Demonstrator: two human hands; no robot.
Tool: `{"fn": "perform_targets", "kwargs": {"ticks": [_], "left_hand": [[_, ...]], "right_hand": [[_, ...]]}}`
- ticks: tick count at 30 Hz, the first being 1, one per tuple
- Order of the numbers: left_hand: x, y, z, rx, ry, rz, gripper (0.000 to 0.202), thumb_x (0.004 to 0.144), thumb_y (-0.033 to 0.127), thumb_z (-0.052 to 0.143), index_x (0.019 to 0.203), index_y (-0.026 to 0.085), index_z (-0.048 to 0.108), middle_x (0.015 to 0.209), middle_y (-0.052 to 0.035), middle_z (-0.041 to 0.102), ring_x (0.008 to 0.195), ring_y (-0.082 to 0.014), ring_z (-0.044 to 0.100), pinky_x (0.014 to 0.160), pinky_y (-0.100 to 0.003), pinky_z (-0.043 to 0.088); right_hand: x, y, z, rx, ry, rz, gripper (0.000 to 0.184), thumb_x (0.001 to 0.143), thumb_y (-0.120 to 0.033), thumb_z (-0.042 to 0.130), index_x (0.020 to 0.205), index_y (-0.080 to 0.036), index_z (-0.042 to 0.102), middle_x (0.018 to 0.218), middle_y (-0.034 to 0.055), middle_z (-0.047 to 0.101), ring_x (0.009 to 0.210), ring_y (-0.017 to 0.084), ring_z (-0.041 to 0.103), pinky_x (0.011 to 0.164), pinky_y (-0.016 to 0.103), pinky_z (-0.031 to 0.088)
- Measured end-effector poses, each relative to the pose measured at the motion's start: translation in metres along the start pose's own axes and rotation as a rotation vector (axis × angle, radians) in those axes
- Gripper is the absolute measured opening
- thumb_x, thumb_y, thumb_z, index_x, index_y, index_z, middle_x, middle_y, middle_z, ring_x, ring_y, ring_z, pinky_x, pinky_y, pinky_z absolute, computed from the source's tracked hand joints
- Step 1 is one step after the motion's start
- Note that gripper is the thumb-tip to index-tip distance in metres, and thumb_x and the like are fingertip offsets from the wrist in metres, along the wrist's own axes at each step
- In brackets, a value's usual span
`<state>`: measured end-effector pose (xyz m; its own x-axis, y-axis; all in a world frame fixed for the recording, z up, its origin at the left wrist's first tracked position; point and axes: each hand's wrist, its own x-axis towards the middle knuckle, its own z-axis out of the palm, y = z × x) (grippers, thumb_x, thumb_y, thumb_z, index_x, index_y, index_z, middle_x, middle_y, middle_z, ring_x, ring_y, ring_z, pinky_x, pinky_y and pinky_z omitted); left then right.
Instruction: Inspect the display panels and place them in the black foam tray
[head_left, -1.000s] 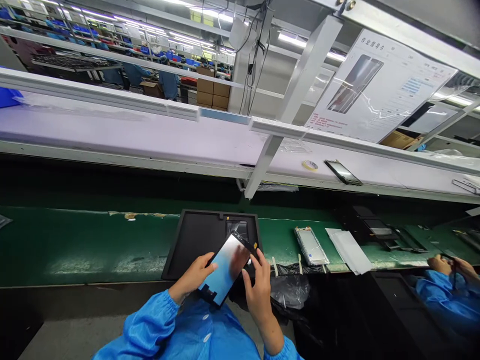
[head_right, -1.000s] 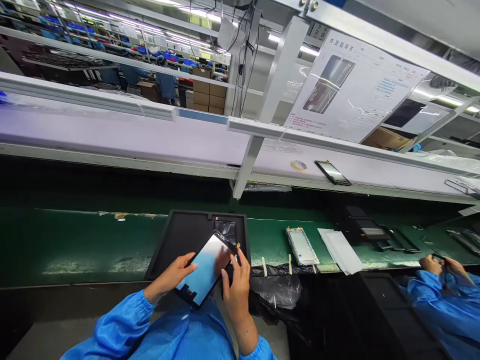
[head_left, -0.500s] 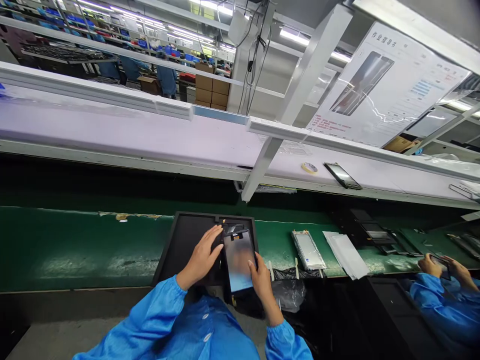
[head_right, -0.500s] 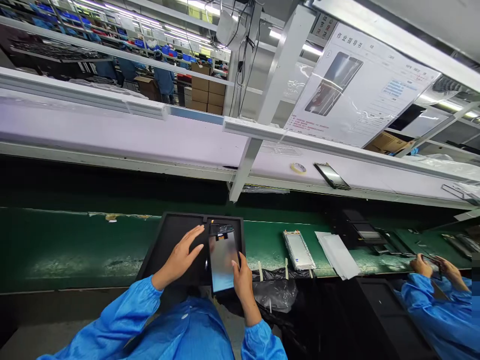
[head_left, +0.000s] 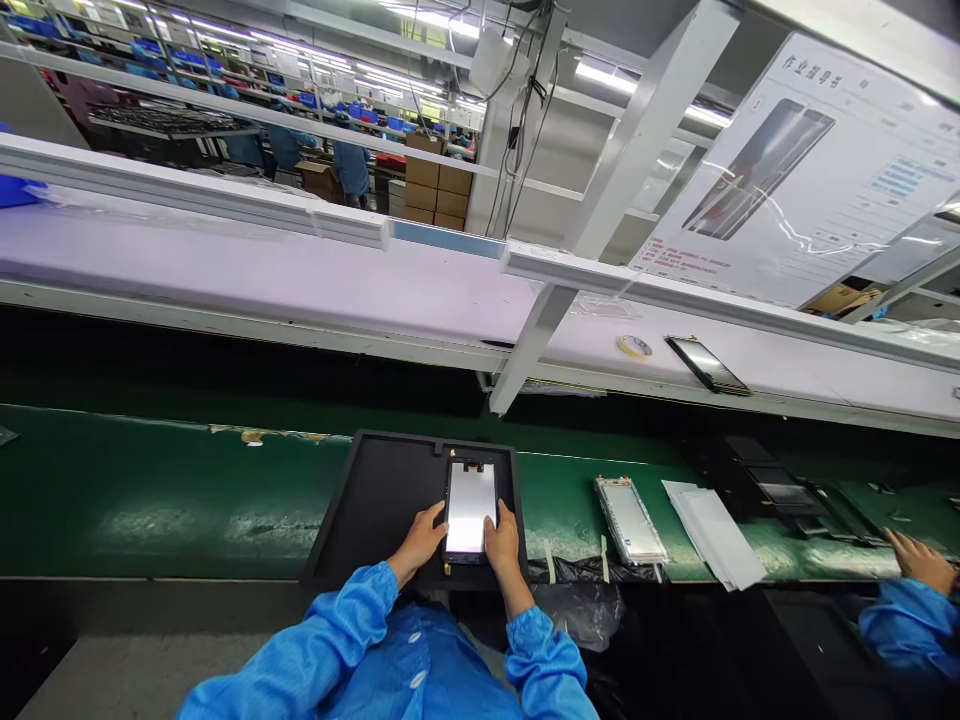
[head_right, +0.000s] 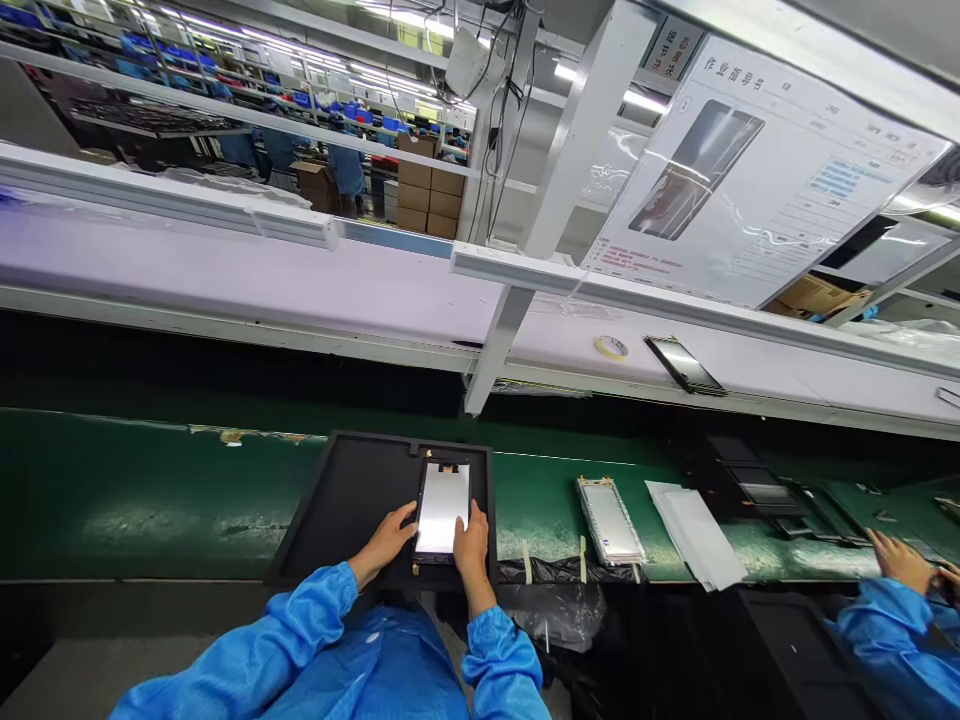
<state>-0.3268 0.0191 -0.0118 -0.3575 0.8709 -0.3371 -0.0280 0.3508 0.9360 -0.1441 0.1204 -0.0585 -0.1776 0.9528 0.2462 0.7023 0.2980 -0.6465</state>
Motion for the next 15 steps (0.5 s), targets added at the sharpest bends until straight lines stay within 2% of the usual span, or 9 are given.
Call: {"fn": "perform_targets", "kwargs": {"ticks": [5, 10, 15], "left_hand": [[-0.001, 0.0, 0.004, 0.054, 0.002, -0.01, 0.065, 0.076, 0.025, 0.065, 0.138, 0.009, 0.055, 0.134, -0.0198, 0.063, 0.129, -0.0328, 0.054, 0.112, -0.04, 0.036], [-0.001, -0.001, 0.006, 0.103, -0.018, -0.027, 0.068, 0.078, 0.028, 0.062, 0.142, 0.01, 0.052, 0.131, -0.018, 0.064, 0.126, -0.0319, 0.054, 0.109, -0.039, 0.037], [0.002, 0.0, 0.007, 0.134, -0.084, -0.019, 0.073, 0.079, 0.03, 0.059, 0.147, 0.008, 0.044, 0.135, -0.0201, 0.06, 0.13, -0.0338, 0.05, 0.111, -0.042, 0.034]], "right_hand": [[-0.009, -0.007, 0.001, -0.022, -0.011, -0.094, 0.047, 0.083, -0.025, 0.047, 0.124, -0.011, 0.065, 0.134, 0.0211, 0.06, 0.124, 0.035, 0.056, 0.101, 0.054, 0.047], [-0.008, -0.011, 0.002, -0.07, -0.081, -0.069, 0.049, 0.084, -0.019, 0.044, 0.126, -0.005, 0.064, 0.133, 0.0233, 0.061, 0.123, 0.034, 0.058, 0.105, 0.05, 0.047], [-0.006, -0.017, -0.004, -0.076, -0.072, -0.073, 0.048, 0.082, -0.018, 0.043, 0.123, -0.008, 0.066, 0.132, 0.0221, 0.063, 0.122, 0.033, 0.058, 0.103, 0.051, 0.048]]}}
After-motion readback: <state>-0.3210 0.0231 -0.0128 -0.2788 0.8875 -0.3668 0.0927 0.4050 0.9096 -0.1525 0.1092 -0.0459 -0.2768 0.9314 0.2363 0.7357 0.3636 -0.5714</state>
